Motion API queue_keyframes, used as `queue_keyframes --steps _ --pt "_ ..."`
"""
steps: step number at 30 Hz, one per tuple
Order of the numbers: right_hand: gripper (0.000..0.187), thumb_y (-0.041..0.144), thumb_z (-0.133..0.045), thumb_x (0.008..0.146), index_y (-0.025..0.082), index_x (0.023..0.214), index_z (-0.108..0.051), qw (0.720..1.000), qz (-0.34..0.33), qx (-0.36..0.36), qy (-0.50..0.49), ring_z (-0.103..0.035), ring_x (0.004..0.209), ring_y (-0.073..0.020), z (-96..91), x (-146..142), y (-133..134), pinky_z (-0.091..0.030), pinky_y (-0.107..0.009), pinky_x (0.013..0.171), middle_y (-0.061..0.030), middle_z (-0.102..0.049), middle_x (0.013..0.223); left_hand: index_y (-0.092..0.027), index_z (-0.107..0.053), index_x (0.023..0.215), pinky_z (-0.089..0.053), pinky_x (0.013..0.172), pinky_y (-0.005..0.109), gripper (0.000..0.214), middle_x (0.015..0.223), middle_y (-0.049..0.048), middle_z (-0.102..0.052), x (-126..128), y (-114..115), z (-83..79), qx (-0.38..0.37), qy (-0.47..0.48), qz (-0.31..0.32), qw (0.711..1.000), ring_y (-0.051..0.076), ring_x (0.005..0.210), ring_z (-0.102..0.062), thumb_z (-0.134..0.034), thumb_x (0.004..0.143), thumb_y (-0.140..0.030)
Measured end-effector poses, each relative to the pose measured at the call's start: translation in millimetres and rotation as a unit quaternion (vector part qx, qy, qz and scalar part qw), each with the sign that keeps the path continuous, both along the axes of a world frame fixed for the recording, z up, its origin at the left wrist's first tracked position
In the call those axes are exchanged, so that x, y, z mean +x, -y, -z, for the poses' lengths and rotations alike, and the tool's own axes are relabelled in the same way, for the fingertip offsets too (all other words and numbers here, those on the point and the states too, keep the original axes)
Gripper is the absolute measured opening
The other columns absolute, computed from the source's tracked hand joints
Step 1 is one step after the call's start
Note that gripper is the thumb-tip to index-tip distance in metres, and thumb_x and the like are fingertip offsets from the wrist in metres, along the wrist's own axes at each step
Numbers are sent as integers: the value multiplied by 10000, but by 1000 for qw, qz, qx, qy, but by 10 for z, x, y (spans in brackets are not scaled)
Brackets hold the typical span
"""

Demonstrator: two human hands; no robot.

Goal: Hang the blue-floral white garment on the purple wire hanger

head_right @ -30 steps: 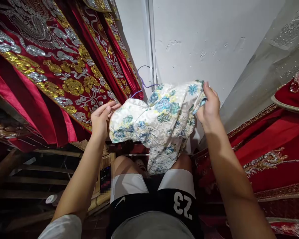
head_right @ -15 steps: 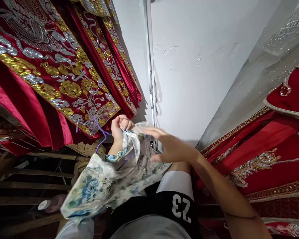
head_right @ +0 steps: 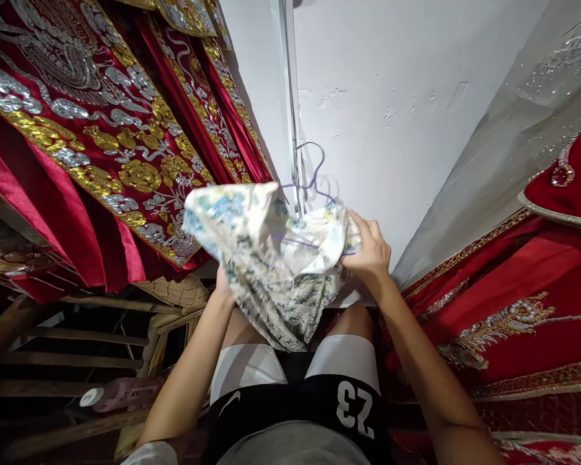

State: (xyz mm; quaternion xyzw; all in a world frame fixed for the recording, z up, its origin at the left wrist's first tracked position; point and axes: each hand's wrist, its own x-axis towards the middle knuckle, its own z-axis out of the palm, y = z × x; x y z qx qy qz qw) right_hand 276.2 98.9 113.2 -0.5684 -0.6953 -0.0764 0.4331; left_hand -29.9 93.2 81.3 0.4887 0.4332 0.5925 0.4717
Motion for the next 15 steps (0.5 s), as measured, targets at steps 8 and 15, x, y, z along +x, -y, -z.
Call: queue_keyframes --steps 8,15 --pt "468 535 -703 762 228 1109 -637 999 27 15 26 -608 949 -337 -360 -30 -195 -492 -396 743 -98 -574 1014 -241 -721 1237 -368 1233 498 762 1386 134 -687 71 229 637 -121 54 53 990 379 1399 -551 -915 601 -613" --pt "457 514 -706 762 230 1113 -640 1000 26 -3 11 -600 900 -317 -429 -4 -169 -493 -416 760 -84 -560 996 -207 -643 1346 -360 1239 503 738 1452 168 -630 255 263 587 -114 76 -3 991 370 1459 -488 -904 701 -451"
